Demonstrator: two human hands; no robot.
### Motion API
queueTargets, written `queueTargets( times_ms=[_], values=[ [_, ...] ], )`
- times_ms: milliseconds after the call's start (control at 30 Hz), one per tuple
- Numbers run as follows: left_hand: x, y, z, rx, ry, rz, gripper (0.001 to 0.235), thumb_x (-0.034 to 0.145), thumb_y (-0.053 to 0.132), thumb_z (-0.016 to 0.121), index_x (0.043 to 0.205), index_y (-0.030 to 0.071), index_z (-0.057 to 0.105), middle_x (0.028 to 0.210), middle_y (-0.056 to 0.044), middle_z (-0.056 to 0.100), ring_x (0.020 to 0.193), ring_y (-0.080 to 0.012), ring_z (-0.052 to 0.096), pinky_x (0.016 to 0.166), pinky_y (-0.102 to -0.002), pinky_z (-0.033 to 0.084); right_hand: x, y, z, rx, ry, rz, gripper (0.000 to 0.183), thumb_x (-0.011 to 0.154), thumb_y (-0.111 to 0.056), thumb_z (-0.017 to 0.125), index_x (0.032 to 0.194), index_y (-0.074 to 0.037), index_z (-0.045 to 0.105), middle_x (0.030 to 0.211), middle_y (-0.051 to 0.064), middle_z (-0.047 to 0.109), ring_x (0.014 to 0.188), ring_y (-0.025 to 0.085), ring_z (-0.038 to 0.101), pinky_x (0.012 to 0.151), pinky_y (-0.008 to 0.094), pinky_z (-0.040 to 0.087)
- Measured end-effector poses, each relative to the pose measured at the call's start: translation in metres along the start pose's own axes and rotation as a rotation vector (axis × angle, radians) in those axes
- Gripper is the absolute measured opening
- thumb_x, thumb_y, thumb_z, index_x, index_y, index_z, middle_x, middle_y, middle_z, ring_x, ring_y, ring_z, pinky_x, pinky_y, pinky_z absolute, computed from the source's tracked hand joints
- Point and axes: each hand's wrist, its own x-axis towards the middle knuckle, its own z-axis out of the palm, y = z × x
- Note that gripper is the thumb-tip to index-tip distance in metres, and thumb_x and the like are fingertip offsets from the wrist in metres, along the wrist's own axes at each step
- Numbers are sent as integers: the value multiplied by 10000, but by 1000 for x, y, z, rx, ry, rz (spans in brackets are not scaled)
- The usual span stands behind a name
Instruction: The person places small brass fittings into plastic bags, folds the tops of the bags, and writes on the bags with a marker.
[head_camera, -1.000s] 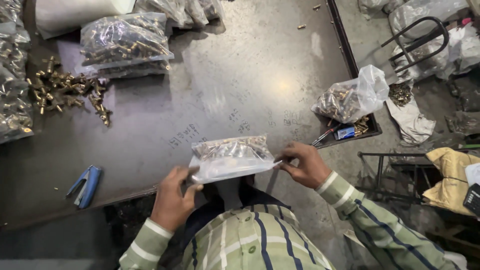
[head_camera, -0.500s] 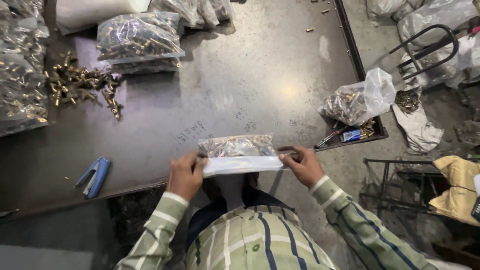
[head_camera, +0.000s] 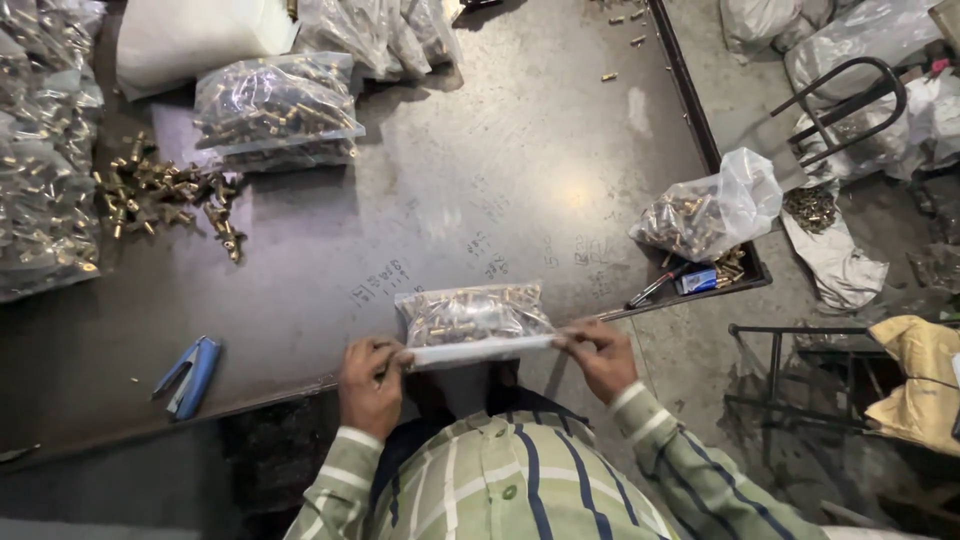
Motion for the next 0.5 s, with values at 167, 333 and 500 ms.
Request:
queueTargets(
  times_ms=[167, 333, 500],
  values=[
    [41, 23, -13, 149, 116, 120, 44, 817, 60, 686, 827, 71, 728, 992, -103, 678, 1039, -328, 623, 885, -459, 464, 42, -56, -10, 45, 104, 58, 129, 895, -156, 777, 961, -52, 815, 864, 82, 756, 786, 145, 677, 716, 298, 535],
    [78, -6, 7, 289, 93, 88, 139, 908, 116, 678, 797, 36, 700, 893, -128, 657, 975, -353, 612, 833, -510, 422, 85, -49, -2, -78, 93, 34, 171, 902, -196, 775, 927, -29, 800, 792, 65, 766, 717, 128, 677, 665, 290, 532],
    [81, -17, 19, 146, 96, 9, 207, 990, 198, 661, 853, 45, 690, 886, -155, 622, 923, -366, 582, 835, -478, 446, 93, -52, 0, -138, 15, 117, 218, 912, -239, 763, 947, -25, 787, 751, 86, 746, 683, 135, 653, 640, 303, 529]
  ],
)
